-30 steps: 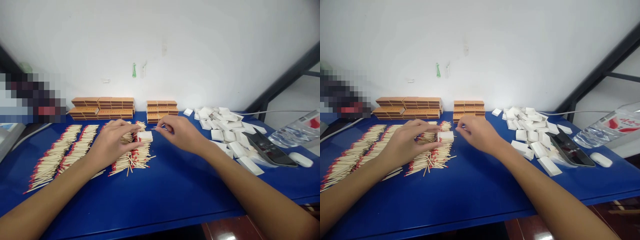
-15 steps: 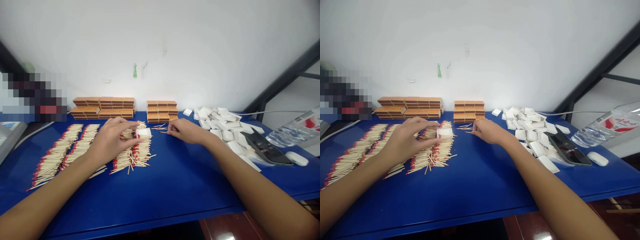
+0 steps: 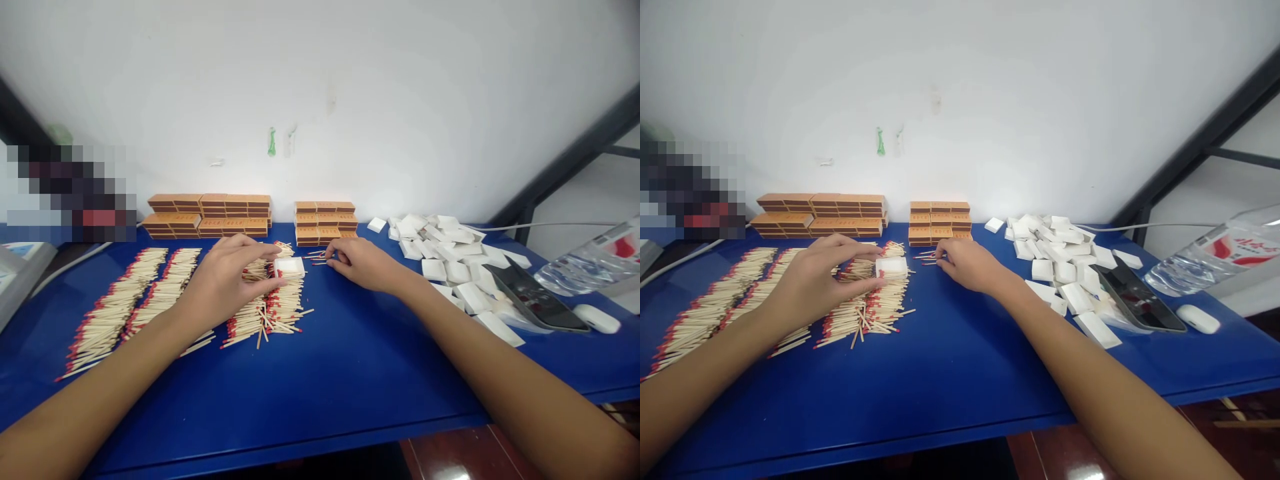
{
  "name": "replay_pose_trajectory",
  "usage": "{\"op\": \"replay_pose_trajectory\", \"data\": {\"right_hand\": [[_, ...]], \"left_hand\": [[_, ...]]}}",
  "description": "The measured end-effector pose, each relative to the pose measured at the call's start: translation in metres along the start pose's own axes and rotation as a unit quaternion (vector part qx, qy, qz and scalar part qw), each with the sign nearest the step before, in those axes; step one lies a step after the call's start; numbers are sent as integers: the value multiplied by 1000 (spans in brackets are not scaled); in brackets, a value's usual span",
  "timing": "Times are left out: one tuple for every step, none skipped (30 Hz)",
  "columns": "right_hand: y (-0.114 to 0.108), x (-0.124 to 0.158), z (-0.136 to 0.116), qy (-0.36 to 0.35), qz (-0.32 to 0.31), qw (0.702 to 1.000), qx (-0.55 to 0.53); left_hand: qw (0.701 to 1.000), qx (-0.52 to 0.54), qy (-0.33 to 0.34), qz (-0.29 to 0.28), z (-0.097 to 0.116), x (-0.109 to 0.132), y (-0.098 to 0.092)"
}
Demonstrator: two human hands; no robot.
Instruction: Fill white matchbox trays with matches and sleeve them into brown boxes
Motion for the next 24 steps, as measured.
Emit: {"op": "replay_pose_trajectory", "data": {"right_hand": [[0,0,0,-1,0,1000,-1],[0,0,0,-1,-2,1000,-5],[0,-1,-1,0,-4,1000,-8],[0,-1,-1,2,-7,1000,-12],[0,-1,-1,5,-12,1000,-15],[0,-1,-1,7,-16,1000,-18],[-1,0,-1,8,-20,1000,-19],[-1,0,-2,6,-23,1000,-19],[-3,1,-3,3,-20,1000,-20],[-5,2,-5,-2,-13,1000,-21],[-8,4,-8,-9,0,1000,-23],[-11,6,-11,-16,19,999,-27],[-14,8,-15,-24,38,998,-34],[-17,10,-20,-33,58,997,-42],[-19,13,-26,-42,72,995,-49],[-20,15,-32,-50,80,994,-55],[-19,16,-37,-59,83,993,-59],[-18,17,-43,-67,79,993,-58],[-16,18,-48,-76,74,993,-56],[-13,19,-53,-85,68,993,-52],[-10,20,-57,-92,61,993,-48],[-7,20,-60,-97,56,993,-43],[-5,21,-62,-98,51,993,-39],[-3,21,-64,-97,47,994,-34]], "left_hand": [[1000,-3,-3,0,0,0,0],[1000,-5,-4,0,0,0,0],[1000,-5,-2,0,0,0,0],[1000,-5,1,0,0,0,0],[1000,-5,6,1,0,-1,0],[1000,-4,10,2,0,-1,0],[1000,-2,14,2,1,-1,0],[1000,-1,15,1,1,-1,0],[1000,0,13,-1,0,-1,0],[1000,3,11,-3,0,-1,0],[1000,5,9,-4,0,-1,1],[1000,6,7,-4,0,-1,1],[1000,7,7,-4,1,0,1],[1000,7,7,-4,1,0,2],[1000,6,6,-6,2,0,2],[1000,6,5,-9,4,0,3],[1000,7,7,-11,5,0,3],[1000,8,11,-11,8,0,4],[1000,10,16,-8,10,0,4],[1000,11,23,-4,12,0,4],[999,12,30,1,14,0,4],[999,12,36,3,16,0,3],[999,13,39,3,17,-1,4],[999,13,41,1,18,-1,4]]}}
Point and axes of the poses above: each hand's wrist, its own x-axis away from the middle knuckle, its own y-axis out of the palm, z = x × y, the point moved 4 cm from there along -x, towards the middle knuckle, and after that the axes turned 7 degrees about -z, right-handed, at the moved point
